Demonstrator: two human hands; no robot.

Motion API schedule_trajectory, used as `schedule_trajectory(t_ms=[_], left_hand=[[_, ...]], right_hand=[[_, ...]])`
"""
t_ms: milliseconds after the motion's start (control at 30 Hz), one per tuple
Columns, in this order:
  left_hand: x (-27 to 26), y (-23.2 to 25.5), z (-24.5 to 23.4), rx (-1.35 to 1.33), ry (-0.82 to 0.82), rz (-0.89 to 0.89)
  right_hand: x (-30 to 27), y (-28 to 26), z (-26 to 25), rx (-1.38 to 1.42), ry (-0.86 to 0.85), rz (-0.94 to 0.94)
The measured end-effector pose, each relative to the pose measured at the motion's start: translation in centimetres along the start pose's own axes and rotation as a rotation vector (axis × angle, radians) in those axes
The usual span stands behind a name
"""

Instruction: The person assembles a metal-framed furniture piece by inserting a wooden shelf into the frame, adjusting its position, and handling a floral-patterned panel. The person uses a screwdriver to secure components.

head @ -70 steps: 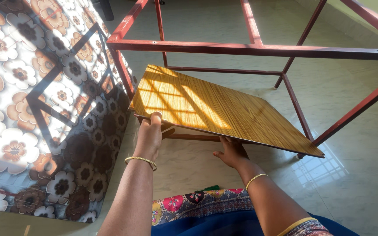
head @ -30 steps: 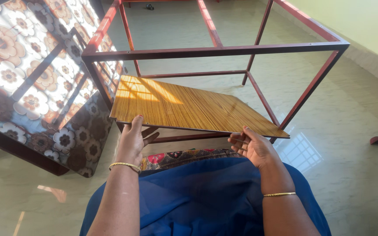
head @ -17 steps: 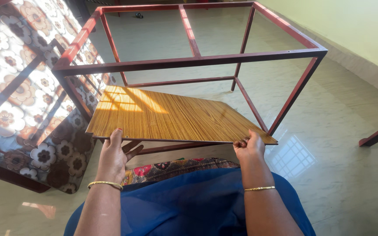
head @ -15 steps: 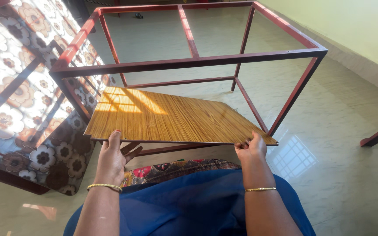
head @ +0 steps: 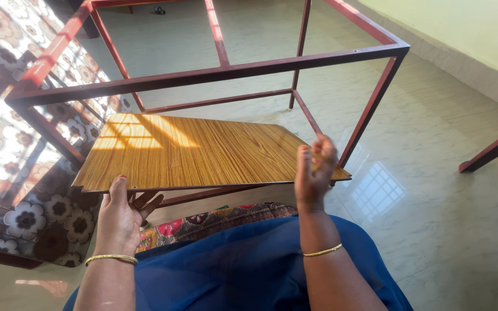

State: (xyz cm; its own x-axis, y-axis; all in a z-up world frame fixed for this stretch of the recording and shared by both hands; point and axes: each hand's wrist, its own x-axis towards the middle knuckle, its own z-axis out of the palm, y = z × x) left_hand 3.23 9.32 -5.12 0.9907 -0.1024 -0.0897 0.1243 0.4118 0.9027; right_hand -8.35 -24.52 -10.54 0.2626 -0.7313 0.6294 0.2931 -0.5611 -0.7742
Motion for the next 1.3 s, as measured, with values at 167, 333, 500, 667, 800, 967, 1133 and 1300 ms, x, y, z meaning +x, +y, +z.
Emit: schedule_trajectory(t_ms=[167,333,500,667,800,967,1133,1300], left_hand=[[0.1,-0.2,-0.1,-0.024,-0.022,0.013],[0.2,-0.1,-0.4,0.0,-0.016,0.01],[0.2,-0.2,-0.3,0.001,-0.032,0.015],[-0.2,-0.5,-0.1,-0.048,-0.072,0.013],[-1.3,-2.2,0.3,-0.053,-0.19,-0.067],[-1.7,-4.0,0.7,0.055,-0.318,-0.219],[-1.8,-4.2,1.3,0.075,-0.338,-0.257],[-2.2,-4.3,1.7,0.032,-0.255,-0.278]], right_hand=[[-2.8,-4.2,2.6,-0.364,-0.602,-0.386],[-3.3,-4.6,4.4,-0.523,-0.858,-0.456],[-3.3,-2.2,5.0,-0.811,-0.916,-0.455],[-3.9,-1.8,4.8,-0.601,-0.947,-0.383],[-3.8,-2.9,3.2,-0.148,-0.781,-0.199],[-3.0,-2.5,1.9,-0.055,-0.483,-0.04],[-3.0,-1.7,2.2,-0.748,-0.442,-0.515],[-3.5,-1.3,2.1,-0.599,-0.686,-0.289]])
